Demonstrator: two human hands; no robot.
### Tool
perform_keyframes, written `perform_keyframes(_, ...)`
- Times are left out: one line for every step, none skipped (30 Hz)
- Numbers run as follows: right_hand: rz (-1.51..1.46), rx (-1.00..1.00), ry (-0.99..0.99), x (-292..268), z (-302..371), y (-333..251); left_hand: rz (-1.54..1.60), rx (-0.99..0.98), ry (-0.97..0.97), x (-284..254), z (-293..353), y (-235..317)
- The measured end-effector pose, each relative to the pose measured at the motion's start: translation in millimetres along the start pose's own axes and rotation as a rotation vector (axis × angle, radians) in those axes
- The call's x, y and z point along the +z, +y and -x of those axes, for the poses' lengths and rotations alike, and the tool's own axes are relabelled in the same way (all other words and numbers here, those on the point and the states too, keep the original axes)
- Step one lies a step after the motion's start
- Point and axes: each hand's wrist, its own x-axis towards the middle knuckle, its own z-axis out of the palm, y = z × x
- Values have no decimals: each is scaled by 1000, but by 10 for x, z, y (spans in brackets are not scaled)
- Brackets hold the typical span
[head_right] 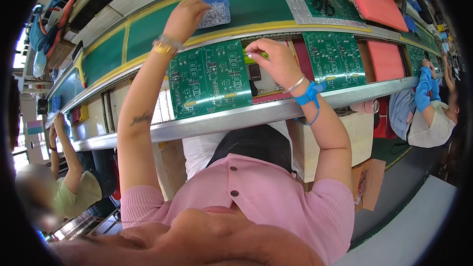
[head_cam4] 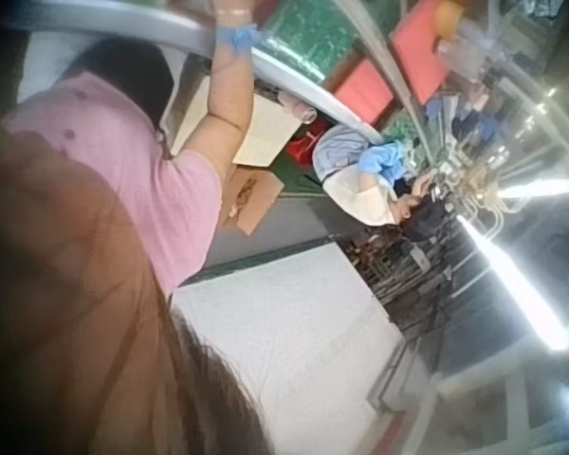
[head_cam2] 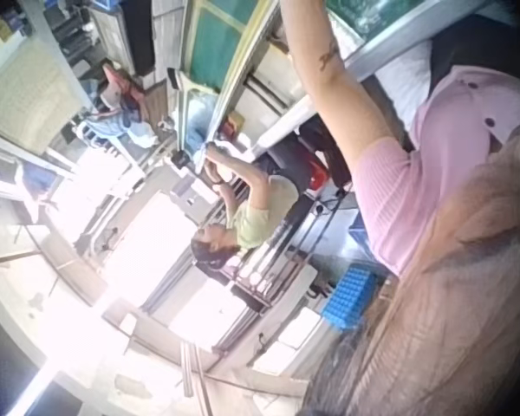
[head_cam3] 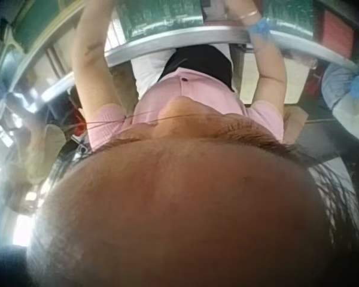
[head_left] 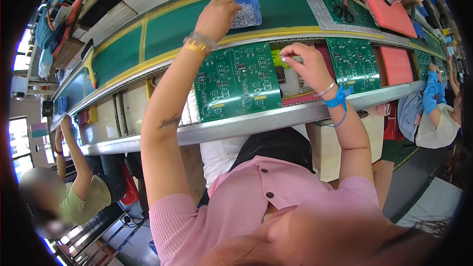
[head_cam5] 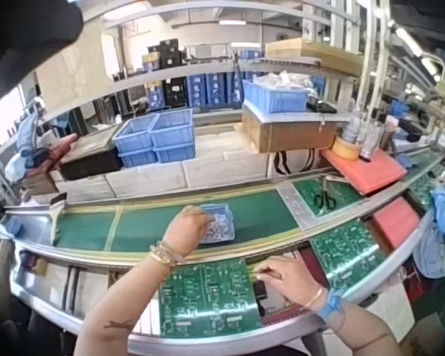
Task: The person assembles circuit boards on an assembly line by taking small electronic components from a container and inserting them into the boards by hand, sliding each board along the conveyor line.
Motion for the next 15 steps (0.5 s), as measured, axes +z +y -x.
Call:
perform_keyframes(-28, 25, 29, 16, 5, 26, -68, 26, -1, 140, -148, -20)
perform_keyframes(-56, 49, 56, 34, 1, 47, -135, 50, -2, 258, -212, -52)
perform_keyframes(-56, 80, 58, 44, 52, 27, -111, 56, -21, 278, -212, -4)
perform_keyframes(-106, 119, 69, 31, 53, 66, -182, 46, -114, 274, -276, 11)
perform_keyframes(-157, 157, 79, 24, 47, 102, -254, 36, -207, 262, -324, 15)
perform_keyframes(-239, 164, 82, 21, 9, 136, -254, 30, -224, 256, -351, -23)
perform_keyframes(-232, 192, 90, 14, 17, 158, -230, 27, -233, 249, -365, -18)
perform_keyframes(-254, 217, 74, 7, 27, 177, -207, 34, -229, 250, -366, -5)
perform_keyframes(-283, 229, 43, 26, 7, 176, -196, 24, -223, 212, -327, -14)
perform_keyframes(-260, 216, 32, 25, -9, 159, -184, 16, -232, 227, -311, -35)
perform_keyframes(-262, 228, 22, 26, -7, 165, -191, 49, -151, 256, -299, -61)
perform_keyframes(-195, 192, 28, 34, -23, 166, -202, 80, -67, 269, -290, -95)
perform_keyframes(-129, 153, 34, 46, -36, 154, -197, 69, -74, 279, -271, -123)
perform_keyframes(-94, 158, 29, 61, -48, 118, -185, 69, -50, 281, -246, -149)
perform_keyframes(-95, 163, 23, 72, -52, 130, -171, 74, -25, 253, -254, -129)
